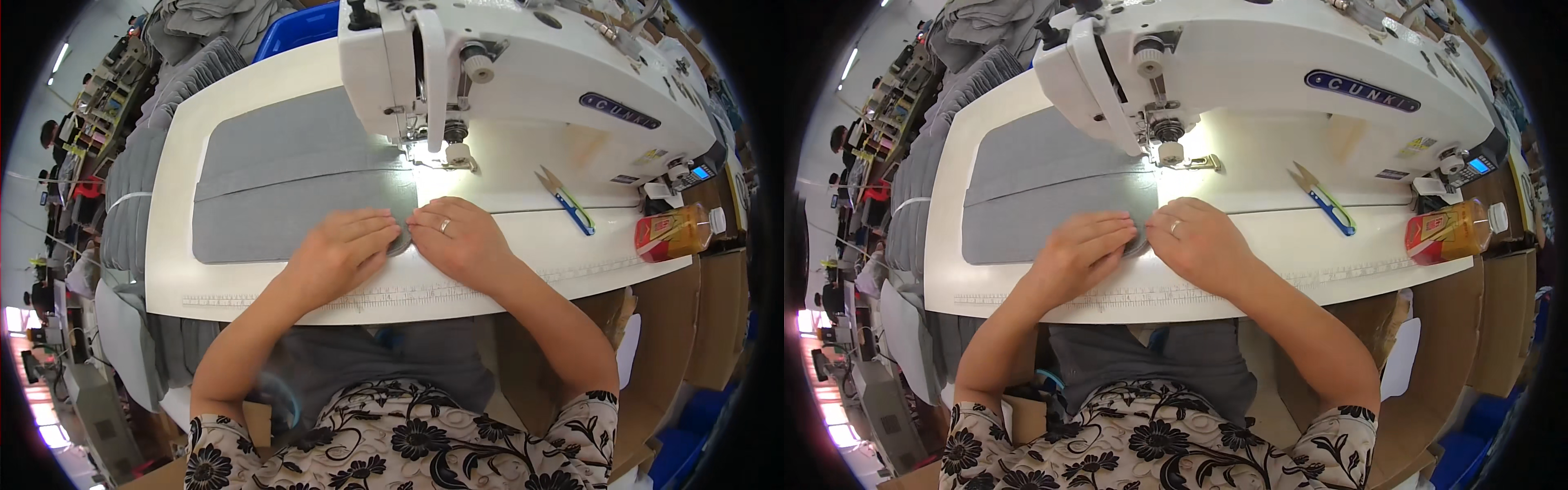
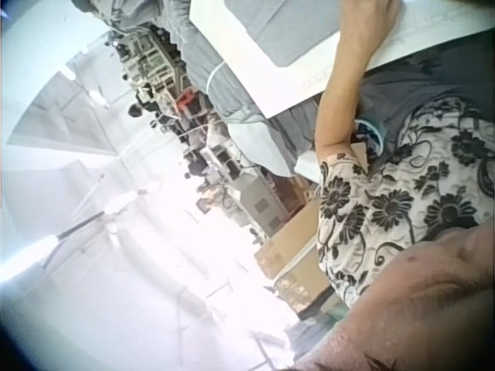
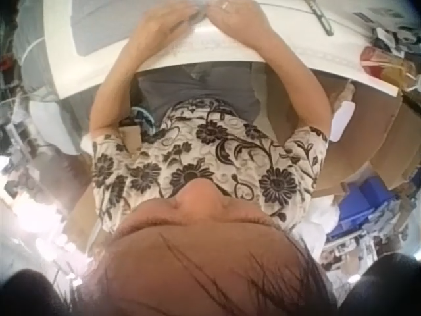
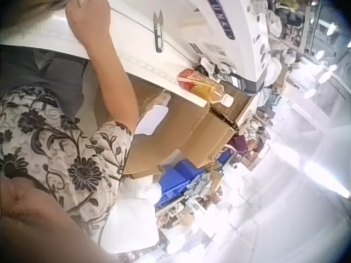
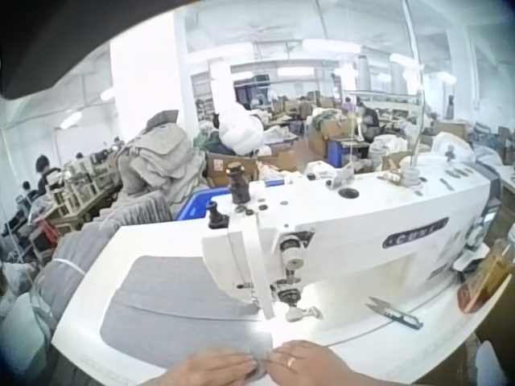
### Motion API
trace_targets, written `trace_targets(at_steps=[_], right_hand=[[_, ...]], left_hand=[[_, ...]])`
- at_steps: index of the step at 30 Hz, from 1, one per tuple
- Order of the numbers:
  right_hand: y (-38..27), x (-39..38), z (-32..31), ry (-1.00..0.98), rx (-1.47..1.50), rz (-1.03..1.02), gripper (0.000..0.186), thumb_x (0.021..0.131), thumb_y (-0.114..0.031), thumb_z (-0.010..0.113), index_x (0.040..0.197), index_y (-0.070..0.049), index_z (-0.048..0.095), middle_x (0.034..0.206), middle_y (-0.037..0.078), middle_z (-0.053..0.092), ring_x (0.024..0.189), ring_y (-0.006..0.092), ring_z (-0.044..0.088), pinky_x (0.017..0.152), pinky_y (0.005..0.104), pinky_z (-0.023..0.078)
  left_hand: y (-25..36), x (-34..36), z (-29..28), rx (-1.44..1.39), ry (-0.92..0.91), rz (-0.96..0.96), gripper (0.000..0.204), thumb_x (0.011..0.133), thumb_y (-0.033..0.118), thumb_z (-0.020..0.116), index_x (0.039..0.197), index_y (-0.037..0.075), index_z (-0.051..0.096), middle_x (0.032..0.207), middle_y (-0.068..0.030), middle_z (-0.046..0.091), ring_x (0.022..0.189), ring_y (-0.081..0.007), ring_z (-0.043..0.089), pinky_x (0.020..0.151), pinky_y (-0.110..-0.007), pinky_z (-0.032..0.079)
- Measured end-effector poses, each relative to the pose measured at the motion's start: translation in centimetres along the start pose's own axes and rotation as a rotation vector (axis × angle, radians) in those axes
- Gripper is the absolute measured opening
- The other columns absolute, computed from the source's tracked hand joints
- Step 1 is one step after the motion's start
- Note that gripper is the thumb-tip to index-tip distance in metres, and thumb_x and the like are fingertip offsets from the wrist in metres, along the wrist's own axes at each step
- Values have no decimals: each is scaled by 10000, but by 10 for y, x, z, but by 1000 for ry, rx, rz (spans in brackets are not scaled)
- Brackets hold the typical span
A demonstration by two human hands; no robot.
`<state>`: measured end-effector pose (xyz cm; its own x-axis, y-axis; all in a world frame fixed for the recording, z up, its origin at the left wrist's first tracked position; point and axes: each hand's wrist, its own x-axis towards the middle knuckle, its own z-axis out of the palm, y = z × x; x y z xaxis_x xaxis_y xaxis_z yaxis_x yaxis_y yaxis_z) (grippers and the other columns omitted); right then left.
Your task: Assembling and sewing leather or synthetic material covers using an industrial sewing machine and thread snips.
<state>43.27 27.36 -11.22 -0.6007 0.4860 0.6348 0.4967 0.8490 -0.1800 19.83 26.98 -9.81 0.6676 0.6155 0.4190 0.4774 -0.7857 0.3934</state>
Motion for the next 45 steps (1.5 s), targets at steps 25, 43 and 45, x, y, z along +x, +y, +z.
trace_targets(at_steps=[25, 43, 45], right_hand=[[2, -16, 0, -175, 73, 108, 235, 734, -50, 716, 967, -74, 723, 938, 39, 611, 920, 232, 597, 809, 364, 473], [13, 2, 5, -251, 14, 89, 263, 792, -76, 616, 1027, 29, 676, 1144, 93, 643, 1065, 227, 582, 879, 373, 473], [16, 3, 4, -223, 16, 115, 315, 699, -17, 641, 1005, 41, 686, 1106, 92, 670, 1017, 240, 612, 859, 380, 499]], left_hand=[[-18, 1, 9, 81, -54, 63, 233, 828, 111, 725, 1059, 81, 731, 1107, -41, 725, 1170, -209, 629, 1011, -434, 445], [-61, 51, 26, 219, 119, -69, 162, 863, 164, 677, 996, 73, 690, 1062, -45, 653, 1080, -211, 598, 937, -377, 438], [-63, 56, 26, 218, 106, -55, 163, 859, 167, 680, 993, 76, 691, 1053, -35, 646, 1075, -206, 597, 935, -375, 435]])
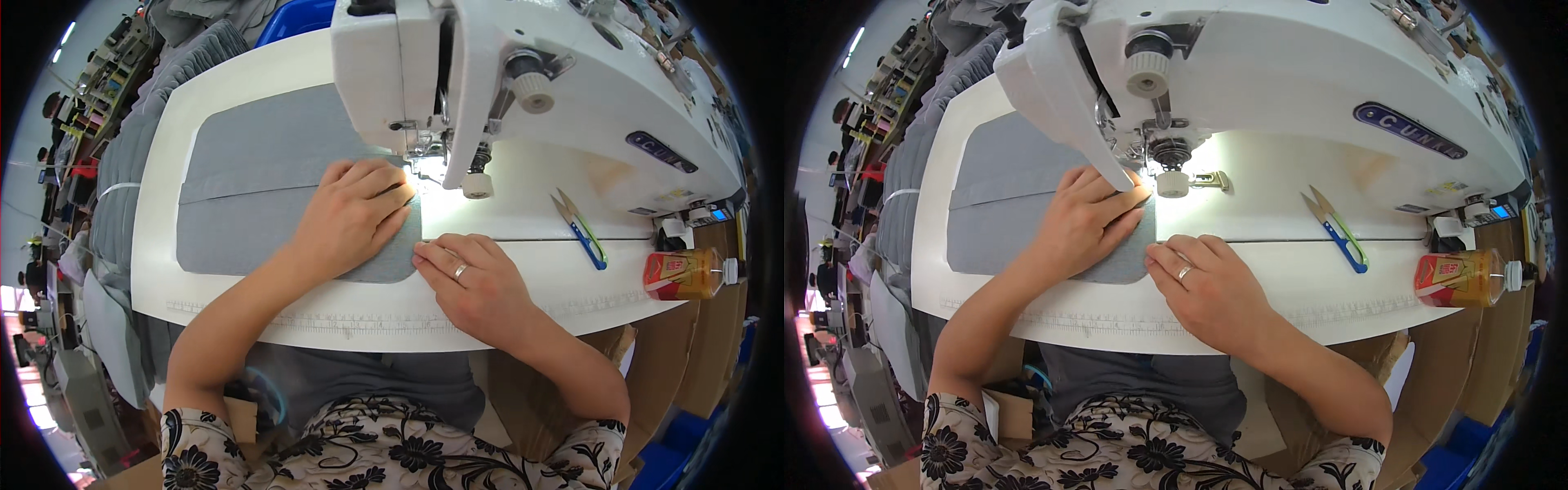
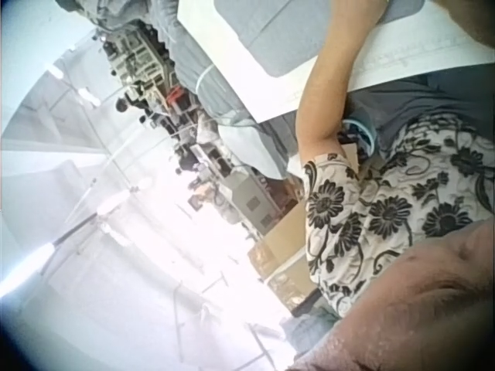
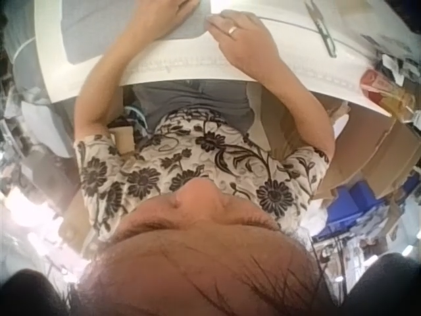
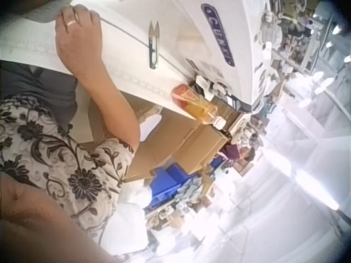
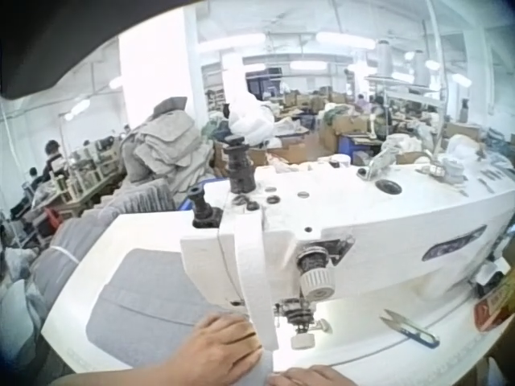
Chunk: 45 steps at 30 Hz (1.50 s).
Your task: Assembling and sewing leather or synthetic material covers using an industrial sewing machine and thread snips.
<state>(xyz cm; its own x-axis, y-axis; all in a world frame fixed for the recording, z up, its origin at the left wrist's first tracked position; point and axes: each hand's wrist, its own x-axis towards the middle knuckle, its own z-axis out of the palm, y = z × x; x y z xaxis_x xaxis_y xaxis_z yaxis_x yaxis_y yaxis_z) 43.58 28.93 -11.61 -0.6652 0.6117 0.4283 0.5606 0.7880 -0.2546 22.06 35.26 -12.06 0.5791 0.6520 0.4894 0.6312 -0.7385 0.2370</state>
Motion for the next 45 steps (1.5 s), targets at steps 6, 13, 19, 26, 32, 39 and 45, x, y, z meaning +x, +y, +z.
trace_targets(at_steps=[6, 13, 19, 26, 32, 39, 45], right_hand=[[12, 1, -1, -16, -65, -50, 273, 786, -83, 615, 1022, 38, 678, 1103, 100, 654, 1058, 230, 585, 910, 369, 461], [19, 5, 6, 11, -87, -8, 218, 812, -69, 613, 1000, 15, 685, 1077, 65, 677, 1043, 196, 594, 944, 355, 443], [12, 3, 4, 19, -148, 1, 245, 808, -75, 614, 1029, 1, 685, 1094, 57, 672, 1059, 193, 587, 962, 357, 434], [19, 13, 11, -16, -189, 2, 289, 805, -81, 613, 1077, -3, 672, 1149, 45, 652, 1057, 193, 583, 950, 357, 439], [35, 25, 28, 41, -220, 55, 307, 785, -55, 644, 1089, -63, 689, 1109, -16, 648, 976, 169, 621, 818, 348, 486], [40, 31, 35, -70, -279, 224, 274, 824, -55, 594, 1078, -80, 694, 797, 92, 630, 905, 254, 593, 818, 371, 480], [45, 24, 37, 100, -198, 216, 234, 804, -61, 617, 1018, -91, 708, 792, 96, 623, 872, 254, 593, 809, 381, 499]], left_hand=[[-8, 8, 9, 14, 2, 32, 169, 854, 185, 686, 985, 79, 693, 1053, -19, 651, 1074, -199, 600, 930, -377, 437], [-19, 13, 13, -6, -8, 8, 172, 857, 201, 692, 972, 73, 701, 1012, -56, 708, 1044, -209, 642, 960, -398, 454], [4, -23, -14, -222, -151, 156, 237, 808, 171, 779, 1027, 87, 747, 1106, -48, 725, 1133, -227, 653, 1092, -469, 429], [-18, -19, -11, -224, -167, 209, 211, 829, 143, 761, 1035, 95, 749, 1140, -33, 721, 1161, -197, 646, 1110, -481, 405], [-41, -10, -1, -174, -148, 210, 195, 872, 192, 721, 1049, 114, 746, 1147, -30, 717, 1145, -175, 646, 1100, -438, 418], [-54, 1, 6, -136, -162, 195, 197, 900, 232, 691, 1058, 125, 740, 1119, 8, 722, 1156, -168, 640, 1095, -427, 428], [-46, 4, 12, -131, -134, 131, 185, 910, 225, 678, 1059, 126, 727, 1070, -9, 725, 1171, -167, 633, 1086, -439, 438]])
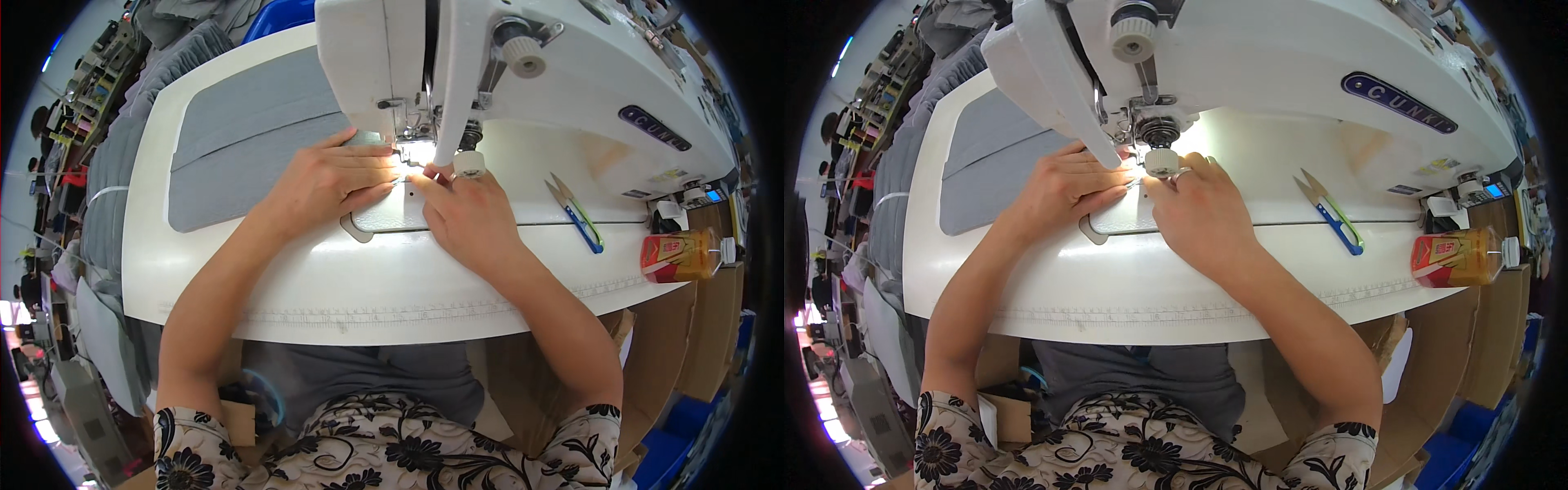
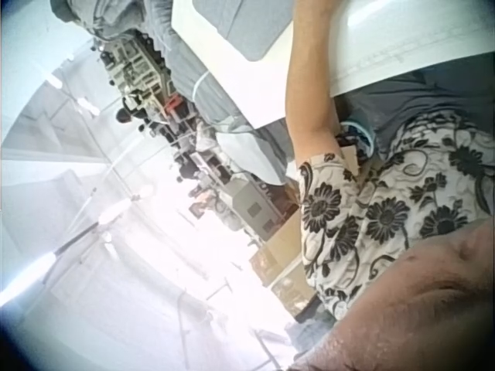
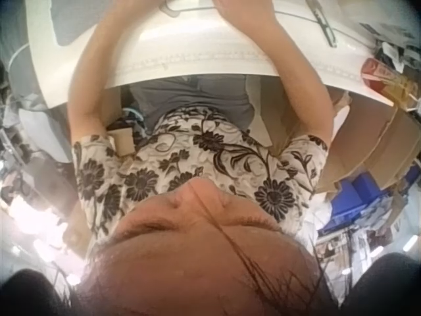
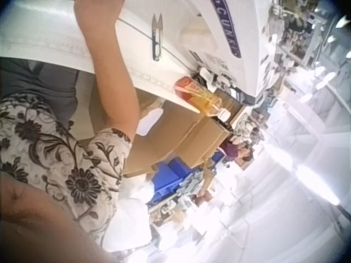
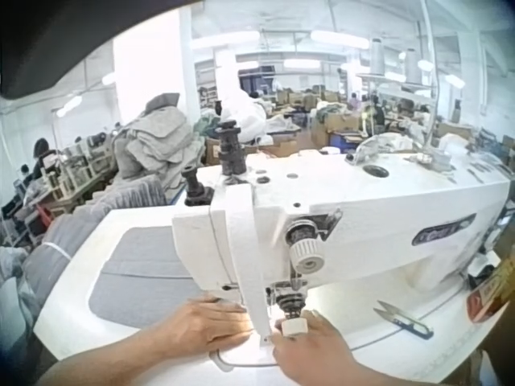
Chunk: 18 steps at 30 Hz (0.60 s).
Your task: Assembling and sewing leather or synthetic material covers using an industrial sewing machine and thread snips.
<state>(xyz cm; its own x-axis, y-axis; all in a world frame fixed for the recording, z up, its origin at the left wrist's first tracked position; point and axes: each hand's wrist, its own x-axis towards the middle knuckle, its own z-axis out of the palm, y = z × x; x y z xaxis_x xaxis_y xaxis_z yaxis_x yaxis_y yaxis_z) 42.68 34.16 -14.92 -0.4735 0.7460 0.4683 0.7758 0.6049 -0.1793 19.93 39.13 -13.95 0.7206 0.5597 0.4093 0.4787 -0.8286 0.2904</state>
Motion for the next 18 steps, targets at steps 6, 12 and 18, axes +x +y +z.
trace_targets(at_steps=[6, 12, 18], right_hand=[[2, -5, -4, 82, 60, 29, 101, 757, -40, 642, 856, -59, 649, 853, 101, 609, 859, 252, 597, 760, 369, 529], [-3, -12, -6, 102, 76, 9, 101, 750, -42, 637, 851, -51, 637, 878, 97, 618, 887, 256, 606, 785, 364, 527], [-3, -17, -8, 26, 53, 4, 136, 747, -64, 651, 883, -63, 653, 906, 95, 635, 928, 261, 608, 832, 364, 521]], left_hand=[[15, 2, 2, 100, -4, -74, 157, 912, 242, 670, 987, 108, 699, 1057, -12, 723, 1181, -152, 625, 1084, -451, 439], [34, -8, 16, 279, 44, -106, 139, 922, 207, 622, 1002, 104, 669, 1160, -27, 703, 1207, -148, 606, 1067, -466, 449], [38, 6, -12, 227, -273, -168, 255, 918, 230, 573, 1116, 110, 679, 1243, -47, 674, 1198, -175, 612, 1037, -461, 476]])
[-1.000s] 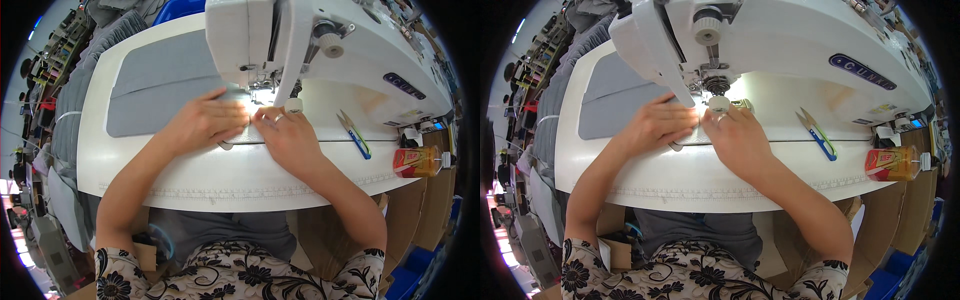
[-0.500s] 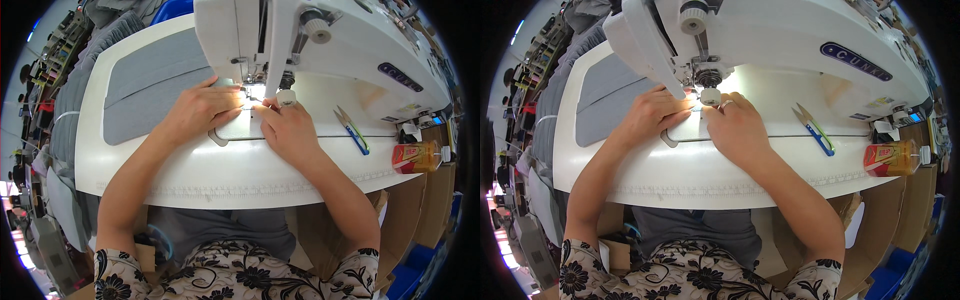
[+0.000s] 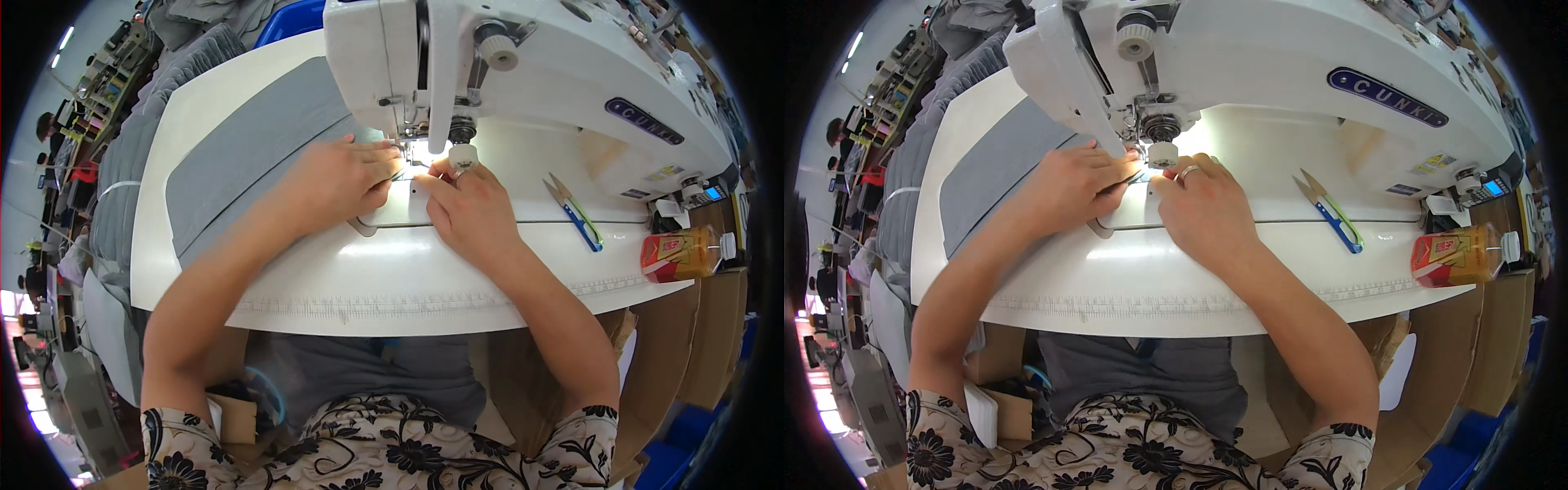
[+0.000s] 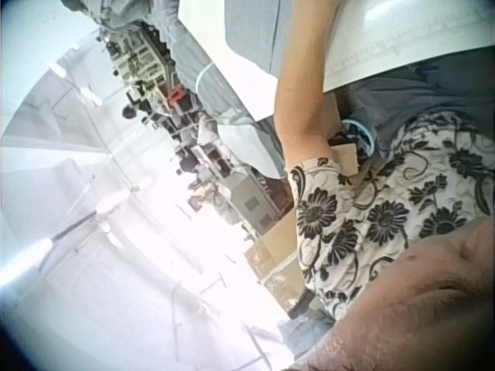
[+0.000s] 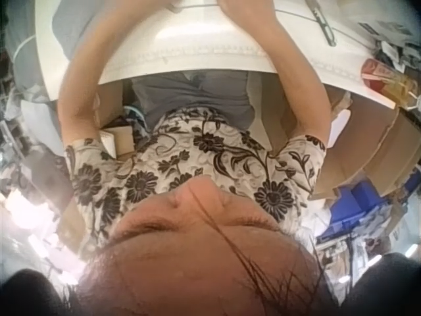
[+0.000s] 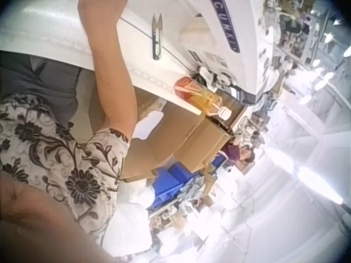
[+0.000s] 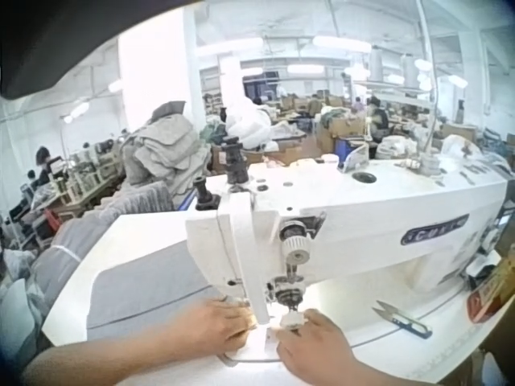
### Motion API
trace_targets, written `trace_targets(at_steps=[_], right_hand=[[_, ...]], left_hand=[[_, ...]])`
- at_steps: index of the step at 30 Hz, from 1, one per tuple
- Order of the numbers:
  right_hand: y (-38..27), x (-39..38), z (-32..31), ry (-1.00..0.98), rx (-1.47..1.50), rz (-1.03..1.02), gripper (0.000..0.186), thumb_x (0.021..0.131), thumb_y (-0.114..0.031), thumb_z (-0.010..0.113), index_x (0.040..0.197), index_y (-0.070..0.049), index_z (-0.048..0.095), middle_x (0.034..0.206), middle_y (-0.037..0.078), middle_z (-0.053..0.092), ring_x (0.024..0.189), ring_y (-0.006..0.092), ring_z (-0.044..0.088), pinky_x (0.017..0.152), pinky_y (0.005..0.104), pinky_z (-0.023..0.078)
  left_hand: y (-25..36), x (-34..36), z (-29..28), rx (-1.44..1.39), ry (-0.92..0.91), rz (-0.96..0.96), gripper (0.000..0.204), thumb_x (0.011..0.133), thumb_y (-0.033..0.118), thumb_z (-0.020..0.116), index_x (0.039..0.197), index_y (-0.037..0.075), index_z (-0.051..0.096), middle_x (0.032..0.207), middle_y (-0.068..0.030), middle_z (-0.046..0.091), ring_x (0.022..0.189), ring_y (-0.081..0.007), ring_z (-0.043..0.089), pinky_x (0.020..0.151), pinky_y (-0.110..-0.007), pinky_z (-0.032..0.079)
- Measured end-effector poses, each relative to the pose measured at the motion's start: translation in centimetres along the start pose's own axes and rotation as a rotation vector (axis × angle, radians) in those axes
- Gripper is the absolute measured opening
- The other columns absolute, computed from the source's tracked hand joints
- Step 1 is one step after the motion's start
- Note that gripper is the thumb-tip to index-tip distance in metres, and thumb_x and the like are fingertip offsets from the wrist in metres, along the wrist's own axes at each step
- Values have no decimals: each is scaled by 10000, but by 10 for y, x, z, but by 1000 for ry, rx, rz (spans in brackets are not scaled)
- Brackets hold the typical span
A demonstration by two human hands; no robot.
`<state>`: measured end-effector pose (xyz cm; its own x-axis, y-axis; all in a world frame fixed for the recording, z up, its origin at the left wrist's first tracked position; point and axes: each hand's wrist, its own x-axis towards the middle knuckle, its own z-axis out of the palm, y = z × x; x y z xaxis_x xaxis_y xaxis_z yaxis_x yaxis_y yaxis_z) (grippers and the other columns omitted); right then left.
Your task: Assembling and sewing leather or synthetic material covers using an industrial sewing machine and thread snips.
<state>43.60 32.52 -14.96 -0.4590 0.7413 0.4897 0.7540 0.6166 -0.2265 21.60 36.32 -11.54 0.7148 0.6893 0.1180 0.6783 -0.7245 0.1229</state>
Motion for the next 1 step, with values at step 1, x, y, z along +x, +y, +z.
trace_targets(at_steps=[1], right_hand=[[-1, 0, -2, -36, -27, -22, 156, 746, -69, 657, 902, -74, 666, 910, 97, 638, 934, 263, 608, 836, 362, 521]], left_hand=[[1, 6, -17, -96, -220, -111, 321, 899, 254, 601, 1191, 135, 664, 1285, -122, 644, 1251, -182, 575, 1073, -422, 446]])
